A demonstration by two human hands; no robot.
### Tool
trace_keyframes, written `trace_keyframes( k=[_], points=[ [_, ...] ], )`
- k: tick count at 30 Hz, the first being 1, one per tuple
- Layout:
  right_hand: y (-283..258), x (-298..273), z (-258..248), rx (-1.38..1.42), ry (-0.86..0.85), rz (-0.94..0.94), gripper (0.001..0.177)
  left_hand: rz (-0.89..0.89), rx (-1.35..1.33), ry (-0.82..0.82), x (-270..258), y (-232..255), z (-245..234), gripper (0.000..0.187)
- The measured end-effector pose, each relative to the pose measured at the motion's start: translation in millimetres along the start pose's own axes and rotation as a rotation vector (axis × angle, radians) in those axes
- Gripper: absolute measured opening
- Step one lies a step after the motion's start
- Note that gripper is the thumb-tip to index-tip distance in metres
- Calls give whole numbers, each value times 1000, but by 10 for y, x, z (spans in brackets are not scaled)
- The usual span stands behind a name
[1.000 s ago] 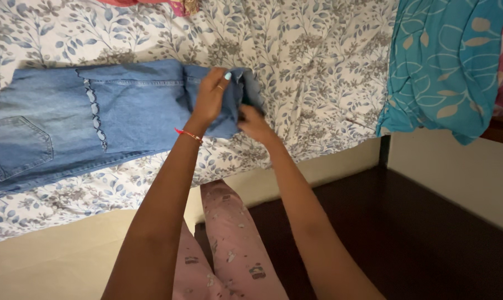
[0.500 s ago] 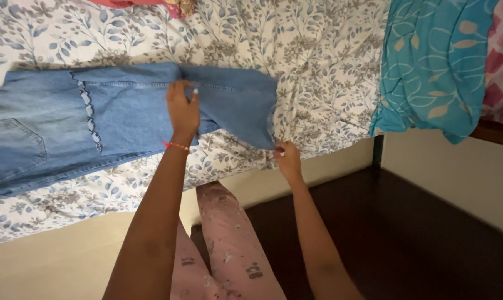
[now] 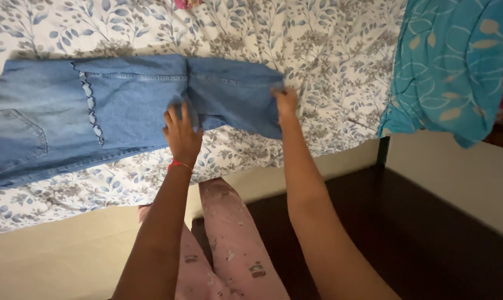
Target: The person folds blue jeans, a pink garment, and a patterned cloth by hand on a bed.
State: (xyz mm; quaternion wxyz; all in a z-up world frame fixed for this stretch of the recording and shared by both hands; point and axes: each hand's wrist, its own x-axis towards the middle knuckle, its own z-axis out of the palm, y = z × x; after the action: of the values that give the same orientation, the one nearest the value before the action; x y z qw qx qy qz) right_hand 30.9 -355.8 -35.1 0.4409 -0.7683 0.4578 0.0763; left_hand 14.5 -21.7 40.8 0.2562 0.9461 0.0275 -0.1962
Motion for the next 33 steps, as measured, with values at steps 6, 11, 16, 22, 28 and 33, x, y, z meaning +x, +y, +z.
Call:
trace_keyframes(
  k=[6,11,16,22,28,33],
  points=[
    [-512,504,-198,519,-135,-303,49,69,78,-34,-30,-252,132,88],
    [-600,295,-376,55,-337,-94,65,106,107,-22,53,-392,289,82],
    [352,-32,-556,-179,-744,-108,39,195,152,98,255,-350,362,70],
    [856,-164,-899,-142,-216,-387,18,101,95,-135,592,-8,-54,93],
    [651,-459,-864,-603,-62,-424,14,78,87,-121,653,2,-50,91],
    [451,-12,-425,77,-50,-304,32,72,51,38,836,-42,-24,77]
  ],
)
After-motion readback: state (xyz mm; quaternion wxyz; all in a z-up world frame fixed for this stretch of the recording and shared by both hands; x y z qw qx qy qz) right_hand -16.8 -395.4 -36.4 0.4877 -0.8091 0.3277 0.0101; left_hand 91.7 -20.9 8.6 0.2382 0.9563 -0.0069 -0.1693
